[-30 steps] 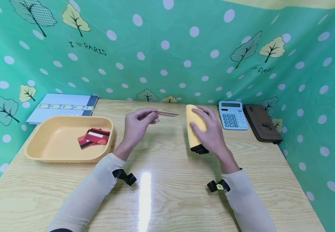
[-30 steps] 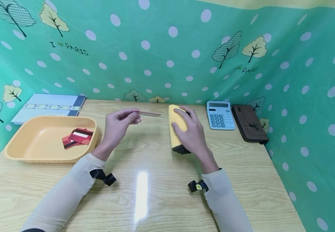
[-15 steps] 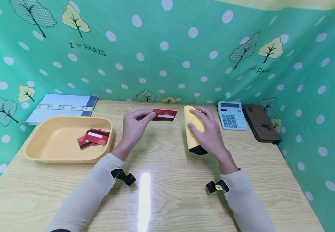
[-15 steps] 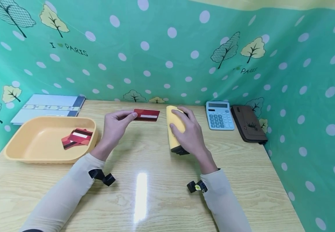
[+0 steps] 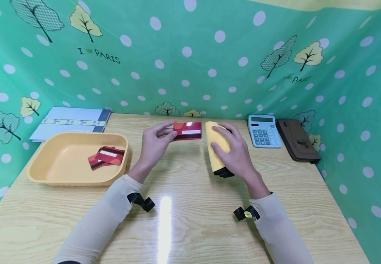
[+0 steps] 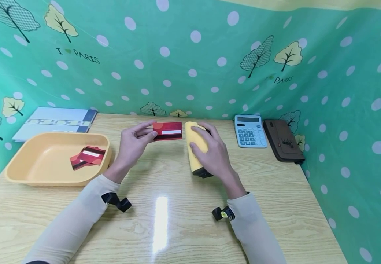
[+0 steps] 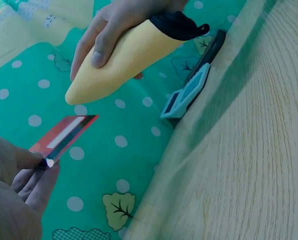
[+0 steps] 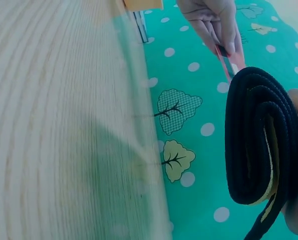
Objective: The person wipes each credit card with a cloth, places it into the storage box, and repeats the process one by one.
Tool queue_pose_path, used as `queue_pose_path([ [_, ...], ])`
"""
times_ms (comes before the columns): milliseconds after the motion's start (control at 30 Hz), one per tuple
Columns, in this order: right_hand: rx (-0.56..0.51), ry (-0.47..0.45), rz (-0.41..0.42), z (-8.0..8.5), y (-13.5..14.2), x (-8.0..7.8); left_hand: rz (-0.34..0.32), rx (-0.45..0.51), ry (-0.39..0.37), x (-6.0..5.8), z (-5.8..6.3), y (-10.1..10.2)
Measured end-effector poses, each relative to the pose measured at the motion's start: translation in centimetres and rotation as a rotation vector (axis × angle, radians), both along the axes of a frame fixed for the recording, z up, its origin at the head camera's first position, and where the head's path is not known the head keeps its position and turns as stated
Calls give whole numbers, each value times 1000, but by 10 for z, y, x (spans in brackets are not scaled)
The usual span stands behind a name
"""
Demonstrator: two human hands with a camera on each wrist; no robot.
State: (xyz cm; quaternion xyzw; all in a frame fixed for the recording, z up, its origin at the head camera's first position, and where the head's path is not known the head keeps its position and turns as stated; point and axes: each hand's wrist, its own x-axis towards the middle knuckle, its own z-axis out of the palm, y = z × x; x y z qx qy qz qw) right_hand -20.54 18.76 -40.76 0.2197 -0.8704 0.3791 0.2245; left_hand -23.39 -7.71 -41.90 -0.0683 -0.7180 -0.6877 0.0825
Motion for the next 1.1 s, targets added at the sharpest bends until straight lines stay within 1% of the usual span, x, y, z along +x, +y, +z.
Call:
queue_pose_path([
  [167,-9,2,16,0,-2,0,-41,12,-28,1,1,2],
  [500,-13,-5,30,-1,-4,1,-73,58,-52,3,2,5],
  [700,-4,-10,27,-3,-5,0,-120,88,-75,4,3,8],
  [867,2,-28,20,-3,-7,2,-151,112,-95,6,3,11],
  [1100,10,-44,24,-4,-10,3,-170,138,-132,11,2,17],
])
